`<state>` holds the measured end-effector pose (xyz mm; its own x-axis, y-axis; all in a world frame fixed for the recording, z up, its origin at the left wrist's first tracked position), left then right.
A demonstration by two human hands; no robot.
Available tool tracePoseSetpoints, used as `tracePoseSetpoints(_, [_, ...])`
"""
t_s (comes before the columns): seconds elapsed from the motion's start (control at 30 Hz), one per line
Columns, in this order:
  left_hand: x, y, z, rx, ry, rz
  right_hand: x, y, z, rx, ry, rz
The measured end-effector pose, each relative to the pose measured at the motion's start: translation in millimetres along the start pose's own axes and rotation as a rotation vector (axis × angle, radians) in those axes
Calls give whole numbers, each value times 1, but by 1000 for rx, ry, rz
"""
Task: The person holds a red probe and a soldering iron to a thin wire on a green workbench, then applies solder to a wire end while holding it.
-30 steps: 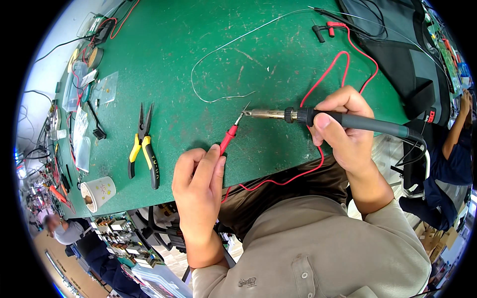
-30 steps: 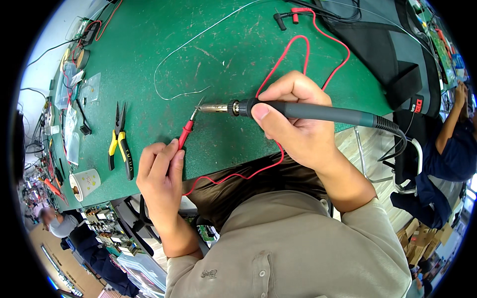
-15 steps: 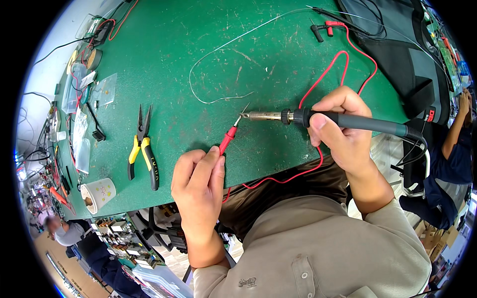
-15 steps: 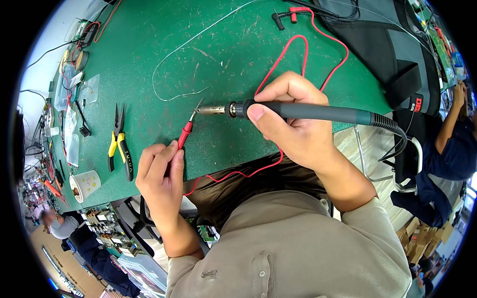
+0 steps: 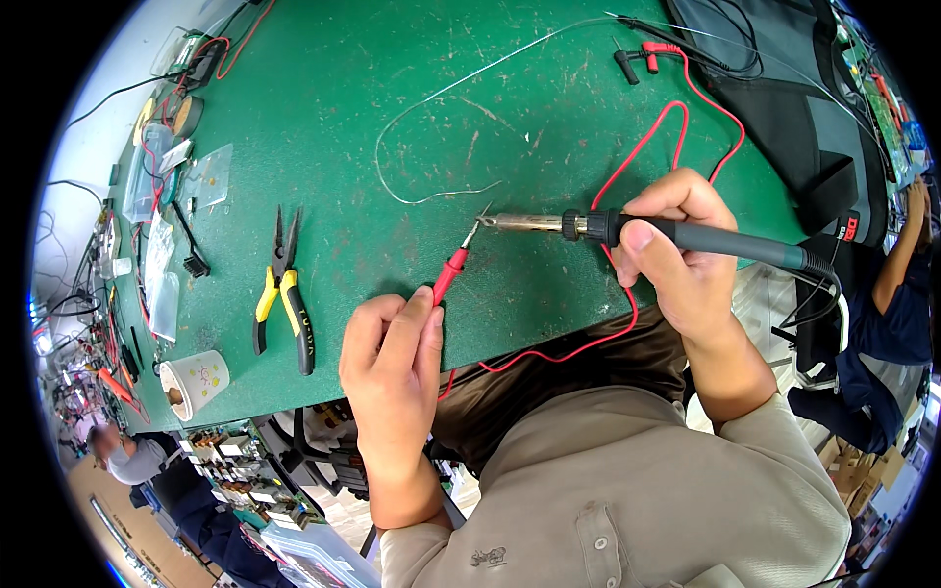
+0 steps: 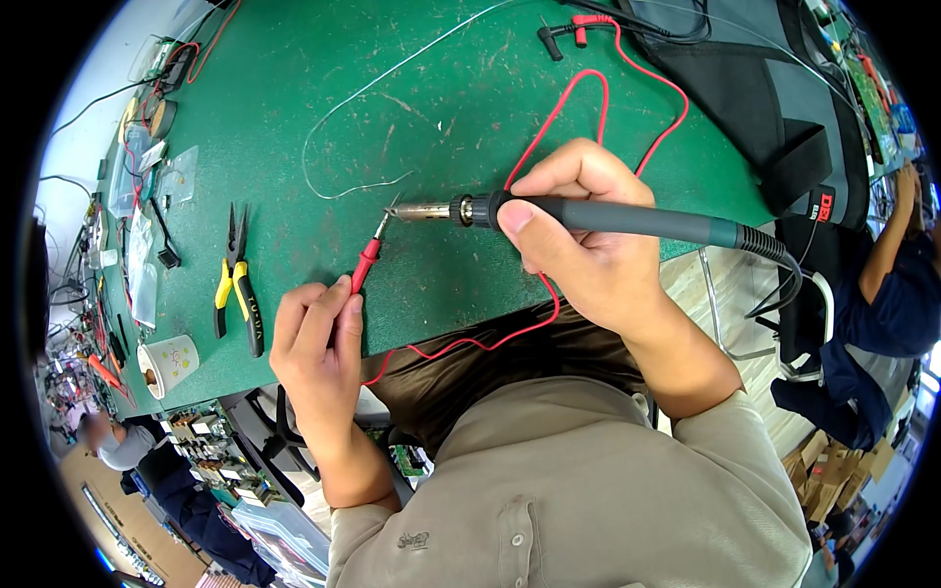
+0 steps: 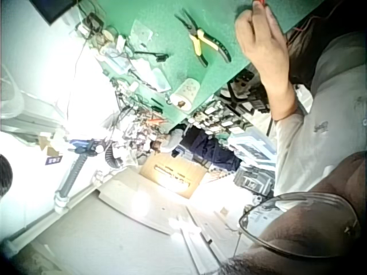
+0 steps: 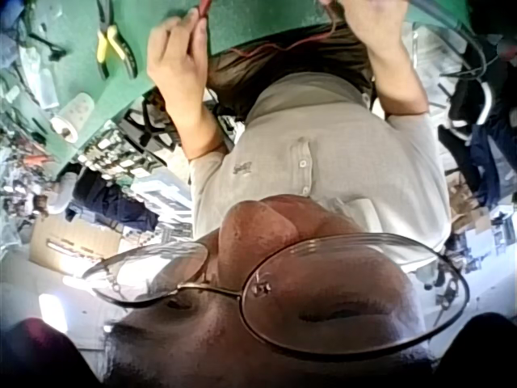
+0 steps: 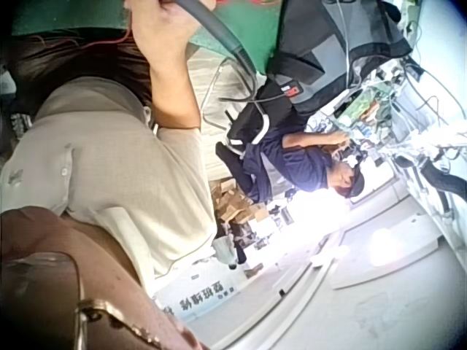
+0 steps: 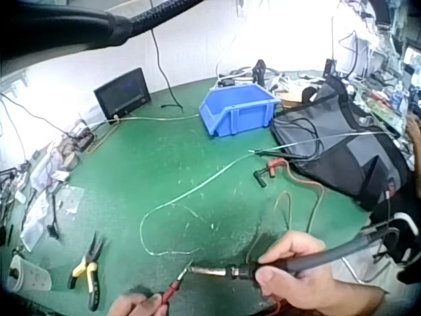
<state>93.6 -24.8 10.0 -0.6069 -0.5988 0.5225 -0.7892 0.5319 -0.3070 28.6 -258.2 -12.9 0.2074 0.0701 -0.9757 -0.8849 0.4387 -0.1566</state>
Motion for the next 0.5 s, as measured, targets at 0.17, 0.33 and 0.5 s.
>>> tracePoseSetpoints(0.17, [3,-2,-1,-18,-15,41,1,0,-4,18,-160,-2])
tracePoseSetpoints(0.33, [6,-4,0,-48,-120,34,1,1,-6,29,-184,-10])
tracePoseSetpoints(0.5, [13,-7,1,-79,-246,120,-1,0,-9,53,-194,-27])
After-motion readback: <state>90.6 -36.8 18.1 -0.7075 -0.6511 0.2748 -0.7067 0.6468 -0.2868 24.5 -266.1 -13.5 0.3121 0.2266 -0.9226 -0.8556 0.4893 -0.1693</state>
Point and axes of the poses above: each hand's wrist, its own y-axis away from the middle knuckle, its own z-axis out of the palm, x = y × z, the point moved 9 cm from there along -y, towards the middle knuckle, and after that the axes turned 1 degree about y, right-handed, at the moved point
